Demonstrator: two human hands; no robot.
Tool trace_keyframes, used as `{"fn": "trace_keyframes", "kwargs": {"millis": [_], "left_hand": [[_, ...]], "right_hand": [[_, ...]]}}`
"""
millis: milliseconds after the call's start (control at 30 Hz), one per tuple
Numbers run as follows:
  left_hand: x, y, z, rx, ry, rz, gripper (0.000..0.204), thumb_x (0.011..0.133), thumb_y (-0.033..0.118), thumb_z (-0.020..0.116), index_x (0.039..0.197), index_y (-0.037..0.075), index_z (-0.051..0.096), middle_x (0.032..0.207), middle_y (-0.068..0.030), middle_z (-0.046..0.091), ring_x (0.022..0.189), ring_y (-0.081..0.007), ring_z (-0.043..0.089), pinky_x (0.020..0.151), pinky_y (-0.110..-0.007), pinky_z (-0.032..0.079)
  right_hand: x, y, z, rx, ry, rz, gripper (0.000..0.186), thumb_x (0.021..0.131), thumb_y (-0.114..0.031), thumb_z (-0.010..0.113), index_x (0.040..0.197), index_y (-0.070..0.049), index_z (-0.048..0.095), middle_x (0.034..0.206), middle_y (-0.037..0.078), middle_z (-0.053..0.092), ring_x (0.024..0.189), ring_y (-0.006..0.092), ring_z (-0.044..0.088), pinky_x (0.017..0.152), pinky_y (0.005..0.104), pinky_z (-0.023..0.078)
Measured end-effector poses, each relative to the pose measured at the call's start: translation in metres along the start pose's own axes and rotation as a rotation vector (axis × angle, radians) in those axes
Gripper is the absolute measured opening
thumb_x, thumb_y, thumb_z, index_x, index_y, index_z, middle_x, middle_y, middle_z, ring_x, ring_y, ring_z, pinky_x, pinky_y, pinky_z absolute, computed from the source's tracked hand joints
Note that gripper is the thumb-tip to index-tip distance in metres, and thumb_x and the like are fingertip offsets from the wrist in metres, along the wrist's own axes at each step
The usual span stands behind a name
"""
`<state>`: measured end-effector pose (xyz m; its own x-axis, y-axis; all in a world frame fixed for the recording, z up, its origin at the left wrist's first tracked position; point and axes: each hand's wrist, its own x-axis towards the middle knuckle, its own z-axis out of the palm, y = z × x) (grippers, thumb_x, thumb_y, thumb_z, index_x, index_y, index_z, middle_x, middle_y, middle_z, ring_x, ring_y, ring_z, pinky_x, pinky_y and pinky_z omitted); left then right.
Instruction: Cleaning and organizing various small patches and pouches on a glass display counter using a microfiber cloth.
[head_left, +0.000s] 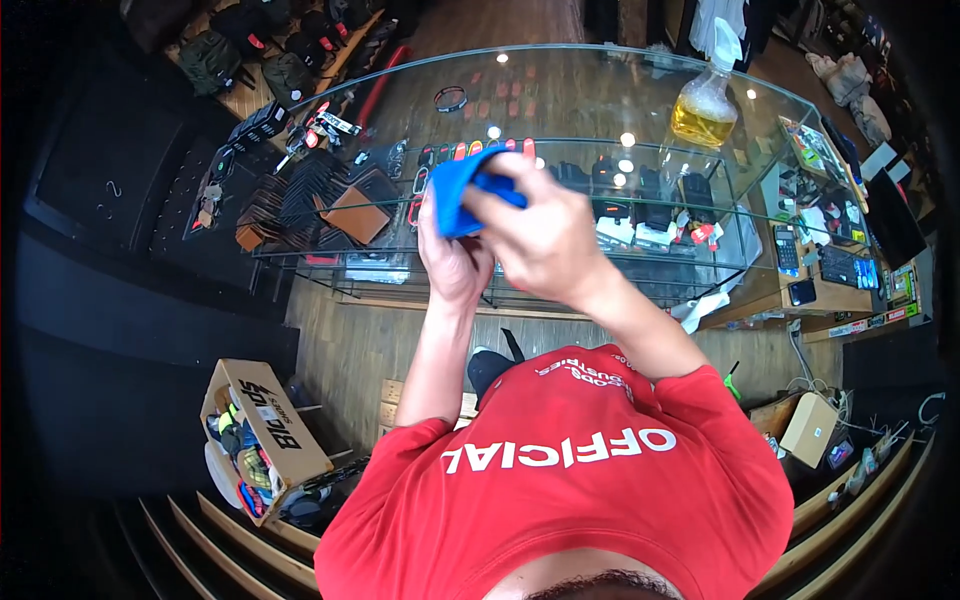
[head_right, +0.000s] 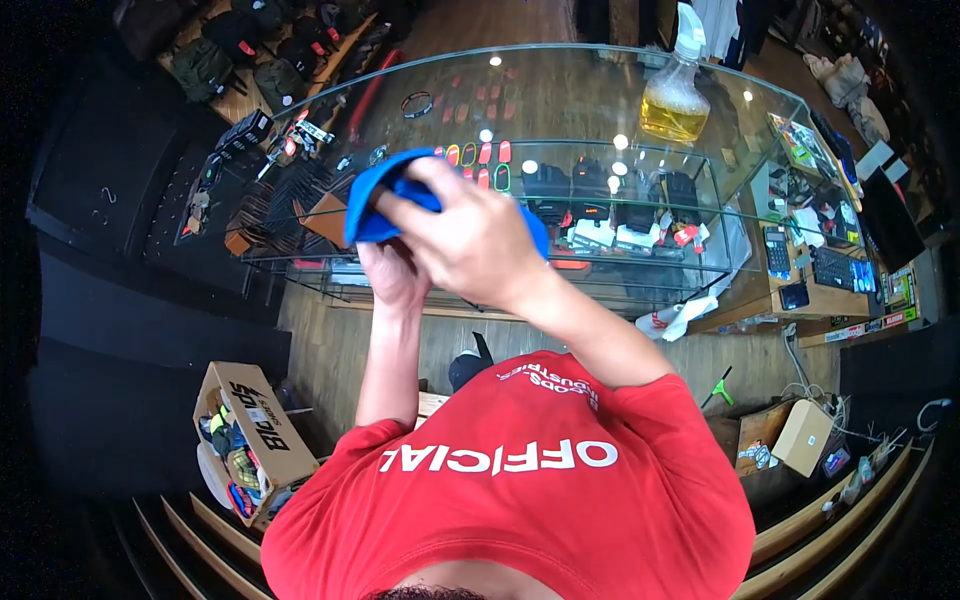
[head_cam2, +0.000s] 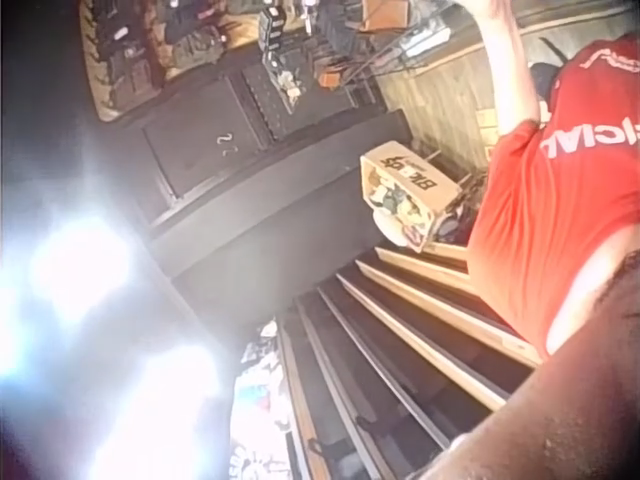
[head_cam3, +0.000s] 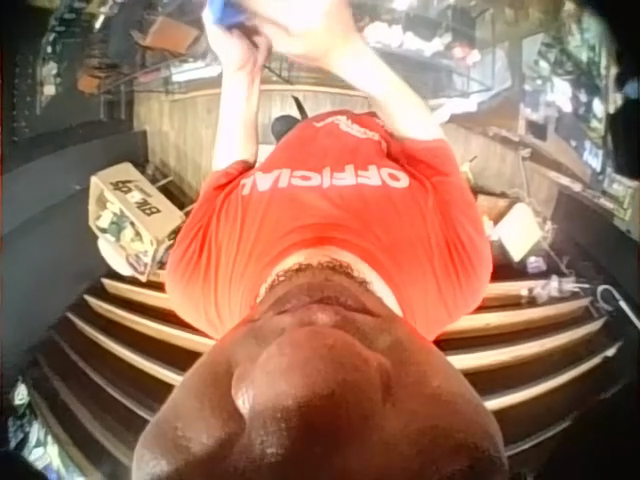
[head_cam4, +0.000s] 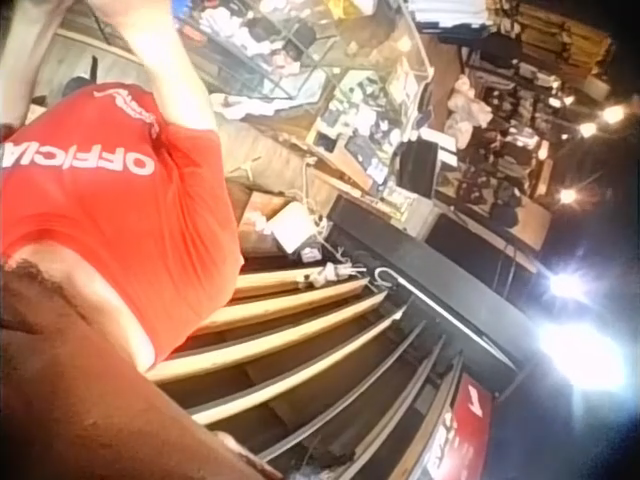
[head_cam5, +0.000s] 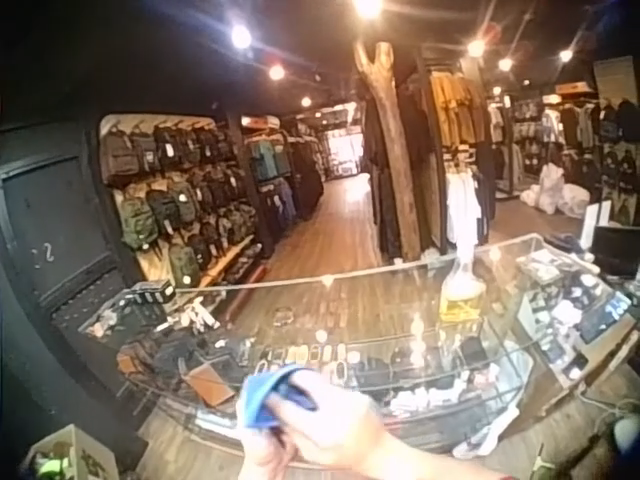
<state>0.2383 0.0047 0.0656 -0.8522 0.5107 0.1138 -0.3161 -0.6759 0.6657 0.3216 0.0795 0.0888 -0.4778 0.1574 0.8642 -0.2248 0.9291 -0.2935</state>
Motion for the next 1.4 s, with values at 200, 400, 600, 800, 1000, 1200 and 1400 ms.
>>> {"fn": "trace_keyframes", "kwargs": {"millis": [200,400,600,800,1000,1200,1400], "left_hand": [[0.013,-0.012,0.000,-0.098,-0.031,0.032,0.029,0.104,0.036,0.041,0.099,0.011,0.055,0.098,-0.0032,0.060,0.092,-0.0133,0.058,0.088,-0.030,0.045],[0.020,-0.026,-0.021,-0.090,-0.226,0.023,0.024,0.102,0.033,0.046,0.086,0.015,0.048,0.084,0.0036,0.053,0.080,-0.0081,0.053,0.077,-0.026,0.045],[0.015,-0.036,-0.009,0.182,-0.226,-0.001,0.025,0.103,0.027,0.041,0.089,0.010,0.053,0.084,0.0017,0.053,0.077,-0.0071,0.050,0.073,-0.026,0.041],[0.047,-0.031,-0.020,-0.147,-0.258,-0.087,0.022,0.100,0.026,0.044,0.088,0.009,0.051,0.073,0.0017,0.048,0.058,-0.0056,0.041,0.052,-0.020,0.034],[0.043,-0.014,-0.026,0.141,-0.364,0.057,0.026,0.096,0.029,0.050,0.084,0.006,0.052,0.077,-0.0008,0.049,0.063,-0.0086,0.043,0.057,-0.023,0.035],[0.036,-0.027,-0.047,0.316,-0.504,0.141,0.020,0.096,0.012,0.049,0.081,0.001,0.055,0.080,-0.0014,0.053,0.072,-0.0080,0.047,0.067,-0.024,0.039],[0.035,-0.013,-0.058,0.163,-0.410,0.109,0.019,0.097,0.015,0.048,0.092,-0.001,0.057,0.099,-0.0079,0.060,0.089,-0.0120,0.055,0.083,-0.027,0.042]], "right_hand": [[-0.036,0.016,0.018,-0.054,-0.118,0.098,0.031,0.081,-0.010,0.063,0.111,-0.005,0.062,0.098,0.015,0.056,0.078,0.0320,0.066,0.062,0.0394,0.057],[-0.057,0.019,0.016,-0.006,-0.080,0.173,0.028,0.081,-0.006,0.060,0.108,0.001,0.060,0.101,0.019,0.056,0.077,0.0365,0.065,0.064,0.0427,0.055],[-0.039,0.021,0.014,-0.063,-0.075,0.190,0.023,0.087,-0.013,0.061,0.105,0.000,0.059,0.096,0.019,0.054,0.073,0.0368,0.063,0.062,0.0431,0.053],[-0.047,0.053,0.019,-0.161,-0.100,0.122,0.014,0.084,-0.010,0.066,0.096,-0.003,0.064,0.088,0.015,0.058,0.067,0.0342,0.063,0.056,0.0415,0.052],[-0.023,0.053,0.006,0.005,-0.005,0.257,0.042,0.093,-0.018,0.054,0.130,0.002,0.053,0.094,0.019,0.055,0.076,0.0350,0.062,0.065,0.0405,0.050],[-0.026,0.042,0.021,0.039,-0.160,0.050,0.051,0.088,-0.017,0.062,0.136,-0.003,0.051,0.092,0.014,0.056,0.066,0.0323,0.062,0.057,0.0381,0.052],[-0.042,0.052,0.022,0.622,-0.132,0.557,0.043,0.091,-0.013,0.053,0.133,-0.001,0.055,0.104,0.005,0.058,0.075,0.0097,0.051,0.069,0.0233,0.044]]}}
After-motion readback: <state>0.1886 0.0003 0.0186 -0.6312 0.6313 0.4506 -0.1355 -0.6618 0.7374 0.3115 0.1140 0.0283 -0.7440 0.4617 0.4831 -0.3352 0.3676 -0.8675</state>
